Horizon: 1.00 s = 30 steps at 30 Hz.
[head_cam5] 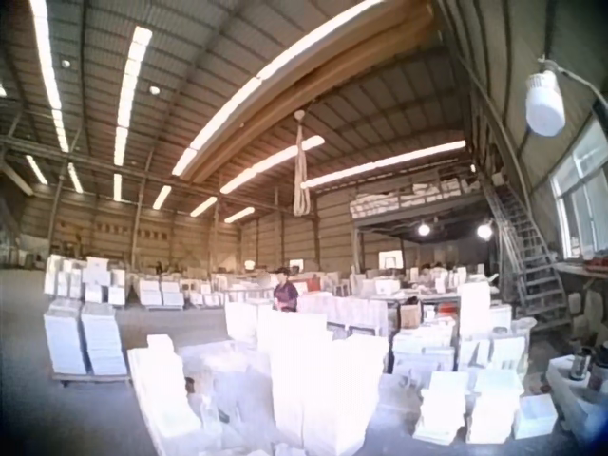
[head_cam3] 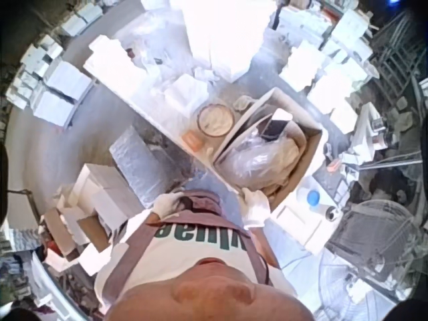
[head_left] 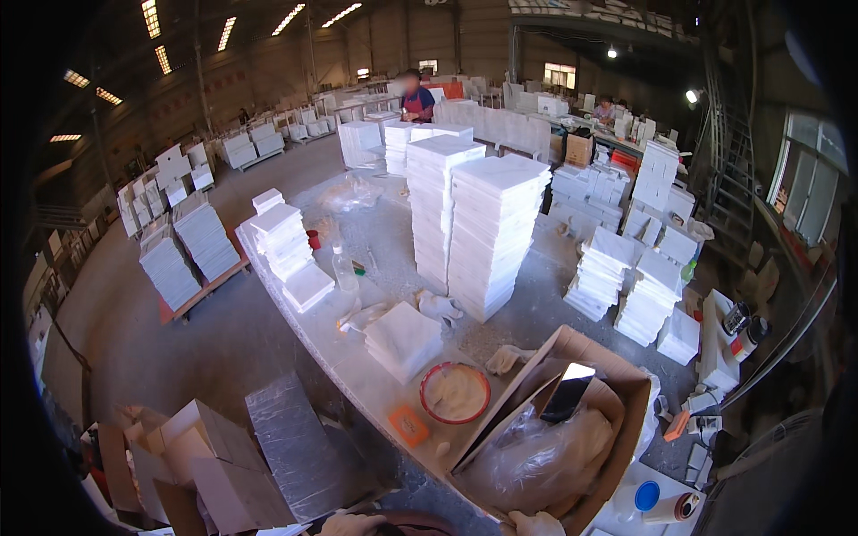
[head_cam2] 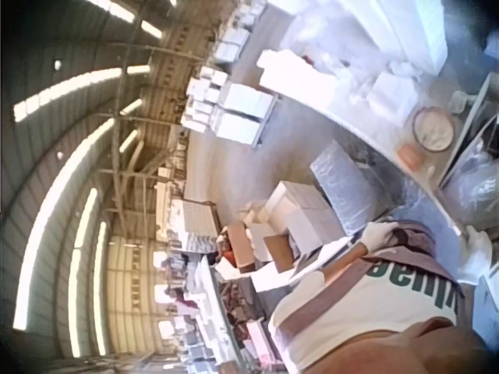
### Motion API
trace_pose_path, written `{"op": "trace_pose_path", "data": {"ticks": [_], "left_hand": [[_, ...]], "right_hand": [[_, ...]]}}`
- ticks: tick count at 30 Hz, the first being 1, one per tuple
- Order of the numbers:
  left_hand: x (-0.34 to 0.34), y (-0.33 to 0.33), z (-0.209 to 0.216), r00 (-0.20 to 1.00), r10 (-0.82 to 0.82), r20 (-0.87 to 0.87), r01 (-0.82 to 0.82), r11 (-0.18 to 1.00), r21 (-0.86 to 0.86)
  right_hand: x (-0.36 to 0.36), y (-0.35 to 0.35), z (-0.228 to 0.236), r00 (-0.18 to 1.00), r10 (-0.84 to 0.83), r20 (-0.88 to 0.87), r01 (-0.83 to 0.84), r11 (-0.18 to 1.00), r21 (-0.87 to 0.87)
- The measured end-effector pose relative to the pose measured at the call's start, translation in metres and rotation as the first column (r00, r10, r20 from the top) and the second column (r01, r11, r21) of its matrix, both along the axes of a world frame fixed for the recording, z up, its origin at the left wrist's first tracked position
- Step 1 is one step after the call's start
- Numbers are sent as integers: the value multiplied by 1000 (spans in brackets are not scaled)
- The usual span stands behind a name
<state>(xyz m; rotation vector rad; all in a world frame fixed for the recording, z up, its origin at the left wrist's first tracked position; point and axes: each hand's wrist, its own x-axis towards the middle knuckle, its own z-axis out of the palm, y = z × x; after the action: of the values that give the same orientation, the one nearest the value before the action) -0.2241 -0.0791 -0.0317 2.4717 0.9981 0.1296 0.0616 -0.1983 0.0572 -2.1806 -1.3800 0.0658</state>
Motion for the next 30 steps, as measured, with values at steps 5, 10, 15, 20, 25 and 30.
{"op": "trace_pose_path", "data": {"ticks": [5, 10, 15, 20, 25, 30], "left_hand": [[2, -4, -2, 998, 60, 10, -60, 996, 63], [7, -1, 3, 992, 119, 35, -120, 993, 17], [8, 1, 16, 983, 169, 73, -165, 985, -52], [3, 4, 0, 980, 196, 38, -196, 980, -18], [13, 1, 5, 932, 326, 160, -322, 946, -48], [-7, -1, -48, 929, 332, 161, -317, 942, -111]], "right_hand": [[0, 1, 6, 999, 18, -36, -20, 998, -66], [-3, -1, 5, 1000, 10, -21, -11, 999, -45], [-8, -1, 8, 1000, 8, -13, -8, 1000, 1], [-10, -3, 1, 1000, 19, 23, -20, 1000, 11], [-12, -4, -6, 997, 0, 78, 3, 999, -38], [-14, -5, -11, 995, 3, 104, 4, 997, -71]]}}
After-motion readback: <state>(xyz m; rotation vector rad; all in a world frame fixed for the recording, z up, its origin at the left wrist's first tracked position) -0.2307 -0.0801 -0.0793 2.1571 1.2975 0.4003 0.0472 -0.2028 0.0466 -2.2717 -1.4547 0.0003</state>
